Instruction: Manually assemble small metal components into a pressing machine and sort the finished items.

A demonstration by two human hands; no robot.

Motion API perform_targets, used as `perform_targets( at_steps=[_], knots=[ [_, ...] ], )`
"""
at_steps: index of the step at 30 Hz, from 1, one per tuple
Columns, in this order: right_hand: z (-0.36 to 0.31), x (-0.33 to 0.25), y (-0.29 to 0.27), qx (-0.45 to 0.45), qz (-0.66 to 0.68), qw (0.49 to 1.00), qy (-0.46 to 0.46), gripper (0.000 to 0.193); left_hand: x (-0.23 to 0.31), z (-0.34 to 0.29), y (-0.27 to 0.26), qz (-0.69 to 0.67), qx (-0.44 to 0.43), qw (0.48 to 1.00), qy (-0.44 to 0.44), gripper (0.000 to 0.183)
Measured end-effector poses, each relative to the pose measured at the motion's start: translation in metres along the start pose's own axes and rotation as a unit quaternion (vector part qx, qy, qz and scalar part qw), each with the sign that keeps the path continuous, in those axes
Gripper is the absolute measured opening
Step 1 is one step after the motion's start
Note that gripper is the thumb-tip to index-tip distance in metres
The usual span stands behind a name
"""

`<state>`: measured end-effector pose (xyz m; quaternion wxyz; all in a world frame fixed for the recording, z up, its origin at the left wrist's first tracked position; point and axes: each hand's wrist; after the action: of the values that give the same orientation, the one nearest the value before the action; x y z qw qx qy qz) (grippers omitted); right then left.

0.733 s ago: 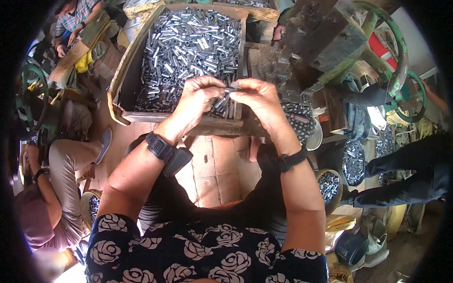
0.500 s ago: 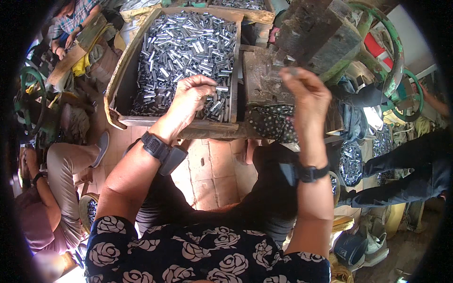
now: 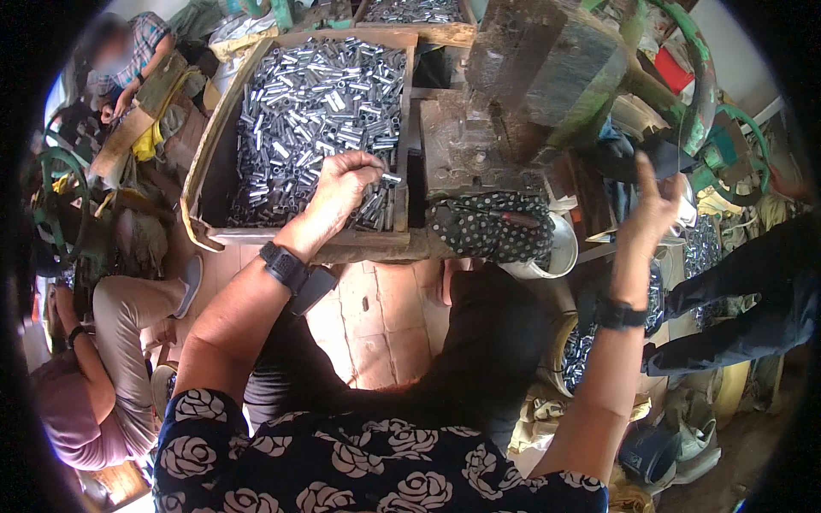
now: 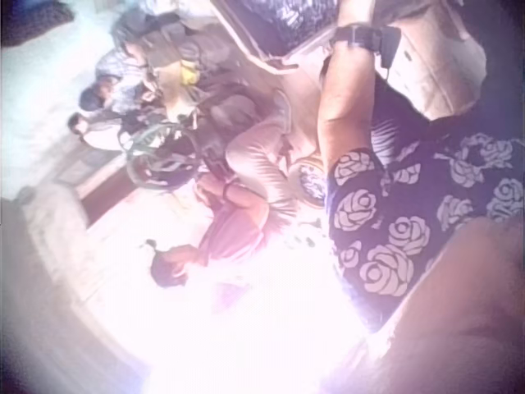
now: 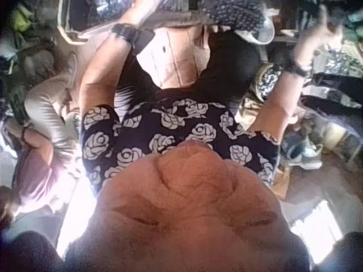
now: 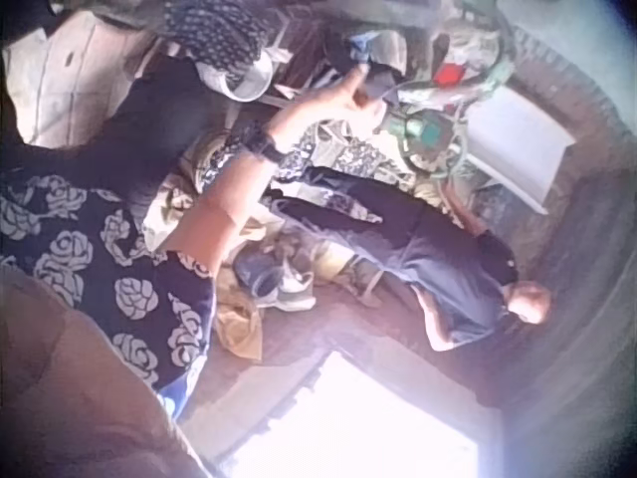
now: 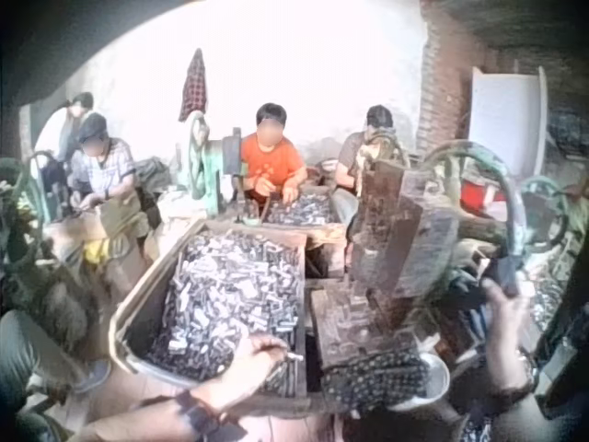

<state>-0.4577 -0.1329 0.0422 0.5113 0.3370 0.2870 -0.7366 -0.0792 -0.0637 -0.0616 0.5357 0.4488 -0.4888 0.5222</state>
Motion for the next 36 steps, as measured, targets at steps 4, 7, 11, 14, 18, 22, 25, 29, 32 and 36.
perform_targets(
  at_steps=[4, 7, 11, 14, 18, 22, 25, 29, 32, 36],
  knots=[
    [0.000, 0.027, 0.031, 0.027, 0.126, 0.991, 0.034, 0.023, 0.002, 0.009, 0.011, 0.041, -0.026, 0.999, 0.007, 0.015],
    [0.004, 0.028, 0.029, 0.045, 0.057, 0.996, 0.044, 0.025, -0.005, 0.016, 0.011, 0.068, -0.031, 0.997, 0.002, 0.016],
    [0.016, 0.018, 0.016, -0.047, 0.037, 0.994, 0.097, 0.025, -0.027, 0.039, 0.003, 0.047, -0.057, 0.997, 0.010, 0.016],
    [0.030, 0.001, 0.000, -0.075, -0.039, 0.993, 0.077, 0.024, -0.023, 0.056, 0.016, 0.086, -0.068, 0.993, 0.051, 0.018],
    [0.048, -0.026, -0.006, -0.089, -0.074, 0.988, 0.103, 0.019, -0.031, 0.086, 0.026, 0.117, -0.049, 0.989, 0.074, 0.018],
    [0.069, -0.046, -0.012, -0.138, -0.094, 0.980, 0.103, 0.018, -0.032, 0.109, 0.041, 0.037, -0.018, 0.998, 0.037, 0.015],
    [0.085, -0.058, -0.008, -0.159, -0.108, 0.972, 0.139, 0.022, -0.036, 0.122, 0.047, 0.005, 0.005, 0.998, 0.057, 0.014],
    [0.107, -0.061, -0.015, -0.169, -0.084, 0.971, 0.144, 0.025, -0.029, 0.129, 0.061, -0.068, 0.023, 0.997, 0.035, 0.014],
    [0.120, -0.057, -0.017, -0.184, -0.052, 0.970, 0.148, 0.028, -0.028, 0.131, 0.063, -0.052, 0.038, 0.998, 0.020, 0.013],
    [0.116, -0.060, -0.021, -0.166, -0.029, 0.975, 0.143, 0.027, -0.026, 0.137, 0.079, -0.038, 0.024, 0.999, 0.027, 0.013]
  ],
)
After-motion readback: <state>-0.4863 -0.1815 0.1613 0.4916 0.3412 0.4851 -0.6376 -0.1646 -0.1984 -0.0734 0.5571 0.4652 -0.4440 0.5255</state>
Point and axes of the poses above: each hand's wrist, its own z-axis towards the middle knuckle, its own y-axis out of the palm, x = y × z, and after that the axes turned 13 degrees about -x, right-handed
